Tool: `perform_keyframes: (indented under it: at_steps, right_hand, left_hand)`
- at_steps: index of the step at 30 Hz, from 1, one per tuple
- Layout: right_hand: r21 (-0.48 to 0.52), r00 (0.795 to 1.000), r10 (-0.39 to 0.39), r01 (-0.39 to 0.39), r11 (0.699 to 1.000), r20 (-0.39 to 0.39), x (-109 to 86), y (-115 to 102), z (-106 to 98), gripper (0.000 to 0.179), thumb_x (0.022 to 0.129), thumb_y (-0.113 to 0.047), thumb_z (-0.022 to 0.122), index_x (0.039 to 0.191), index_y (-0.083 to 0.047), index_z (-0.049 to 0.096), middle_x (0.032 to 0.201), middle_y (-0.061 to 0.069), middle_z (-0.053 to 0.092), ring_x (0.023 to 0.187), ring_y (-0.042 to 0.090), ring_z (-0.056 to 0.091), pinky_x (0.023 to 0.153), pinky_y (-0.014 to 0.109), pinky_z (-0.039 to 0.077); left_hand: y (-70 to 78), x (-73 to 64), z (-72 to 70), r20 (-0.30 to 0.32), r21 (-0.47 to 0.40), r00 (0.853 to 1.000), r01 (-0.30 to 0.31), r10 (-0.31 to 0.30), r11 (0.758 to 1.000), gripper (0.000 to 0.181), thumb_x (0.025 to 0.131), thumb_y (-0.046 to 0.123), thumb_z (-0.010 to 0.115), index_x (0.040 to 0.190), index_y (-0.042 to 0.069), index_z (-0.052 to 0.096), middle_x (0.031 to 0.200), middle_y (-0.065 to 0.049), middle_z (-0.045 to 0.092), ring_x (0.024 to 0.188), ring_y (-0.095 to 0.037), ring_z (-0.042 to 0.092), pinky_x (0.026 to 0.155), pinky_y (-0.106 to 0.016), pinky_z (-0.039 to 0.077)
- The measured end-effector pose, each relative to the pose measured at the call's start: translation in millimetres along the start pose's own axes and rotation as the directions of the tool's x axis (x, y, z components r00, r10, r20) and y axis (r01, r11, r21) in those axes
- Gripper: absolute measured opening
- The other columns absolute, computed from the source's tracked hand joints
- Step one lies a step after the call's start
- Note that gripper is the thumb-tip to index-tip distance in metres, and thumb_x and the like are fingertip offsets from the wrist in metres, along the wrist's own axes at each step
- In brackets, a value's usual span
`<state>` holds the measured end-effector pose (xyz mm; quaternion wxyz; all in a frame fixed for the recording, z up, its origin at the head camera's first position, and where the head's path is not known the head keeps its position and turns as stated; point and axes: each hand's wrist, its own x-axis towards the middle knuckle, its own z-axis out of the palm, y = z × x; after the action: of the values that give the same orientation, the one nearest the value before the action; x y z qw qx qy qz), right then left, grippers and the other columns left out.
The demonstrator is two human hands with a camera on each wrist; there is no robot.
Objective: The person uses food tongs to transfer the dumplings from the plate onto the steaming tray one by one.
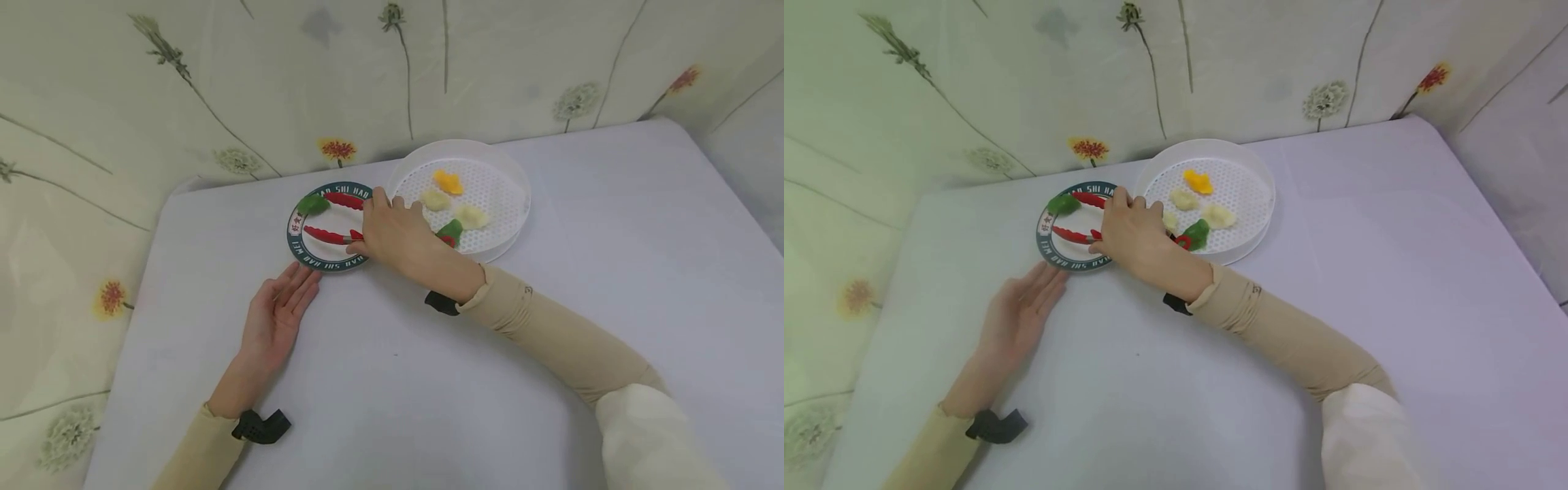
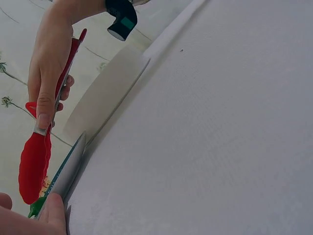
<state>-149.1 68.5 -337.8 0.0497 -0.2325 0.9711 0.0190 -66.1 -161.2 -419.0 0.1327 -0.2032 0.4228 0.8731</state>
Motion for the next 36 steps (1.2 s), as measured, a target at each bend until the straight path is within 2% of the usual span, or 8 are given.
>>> perform_keyframes:
  at_steps: [5, 10, 19, 25, 36]
  right_hand:
    - [-0.015, 1.000, 0.001, 0.000, 1.000, 0.026, 14.4, -6.7, 4.0, 0.083, 0.101, -0.066, 0.061, 0.139, 0.007, 0.058, 0.121, 0.017, 0.058, 0.106, 0.034, 0.069, 0.104, 0.057, 0.065]
    - [-0.020, 0.998, 0.003, -0.002, 1.000, 0.055, 22.2, -10.4, 6.0, 0.085, 0.102, -0.068, 0.058, 0.144, 0.007, 0.056, 0.127, 0.018, 0.058, 0.115, 0.034, 0.063, 0.105, 0.055, 0.065]
    - [0.027, 0.999, 0.019, -0.020, 0.999, 0.034, 31.9, -12.0, 6.1, 0.084, 0.101, -0.067, 0.059, 0.141, 0.007, 0.057, 0.125, 0.018, 0.060, 0.115, 0.034, 0.064, 0.106, 0.057, 0.064]
    - [0.039, 0.999, 0.035, -0.037, 0.999, 0.040, 38.2, -11.8, 5.0, 0.081, 0.102, -0.066, 0.058, 0.138, 0.007, 0.059, 0.121, 0.016, 0.060, 0.113, 0.033, 0.064, 0.107, 0.056, 0.064]
    - [0.023, 0.996, 0.036, -0.038, 0.999, 0.075, 40.8, -11.2, 4.7, 0.083, 0.104, -0.065, 0.057, 0.147, 0.006, 0.053, 0.129, 0.018, 0.059, 0.118, 0.034, 0.063, 0.106, 0.056, 0.064]
  left_hand:
    - [-2.6, -1.0, -1.5, -0.008, -0.023, 1.000, 0.004, -0.004, 1.000, 0.056, 0.117, 0.029, 0.038, 0.170, 0.015, 0.030, 0.175, -0.006, 0.039, 0.159, -0.022, 0.047, 0.124, -0.026, 0.047]
    - [-5.2, -1.4, -2.3, -0.005, -0.005, 1.000, 0.000, 0.000, 1.000, 0.055, 0.117, 0.028, 0.036, 0.170, 0.014, 0.030, 0.175, -0.006, 0.040, 0.158, -0.021, 0.047, 0.125, -0.026, 0.047]
    - [-5.9, 0.3, -2.8, -0.004, -0.008, 1.000, -0.002, 0.002, 1.000, 0.054, 0.117, 0.026, 0.035, 0.169, 0.013, 0.031, 0.174, -0.007, 0.042, 0.157, -0.021, 0.049, 0.126, -0.027, 0.047]
    - [-5.7, 1.3, -3.0, -0.019, -0.027, 1.000, 0.000, -0.001, 1.000, 0.052, 0.117, 0.026, 0.036, 0.168, 0.013, 0.035, 0.170, -0.007, 0.046, 0.153, -0.021, 0.054, 0.122, -0.027, 0.051]
    - [-2.7, 2.4, -2.0, -0.013, -0.015, 1.000, -0.009, 0.008, 1.000, 0.052, 0.117, 0.025, 0.035, 0.167, 0.012, 0.035, 0.170, -0.009, 0.046, 0.154, -0.022, 0.053, 0.122, -0.027, 0.051]
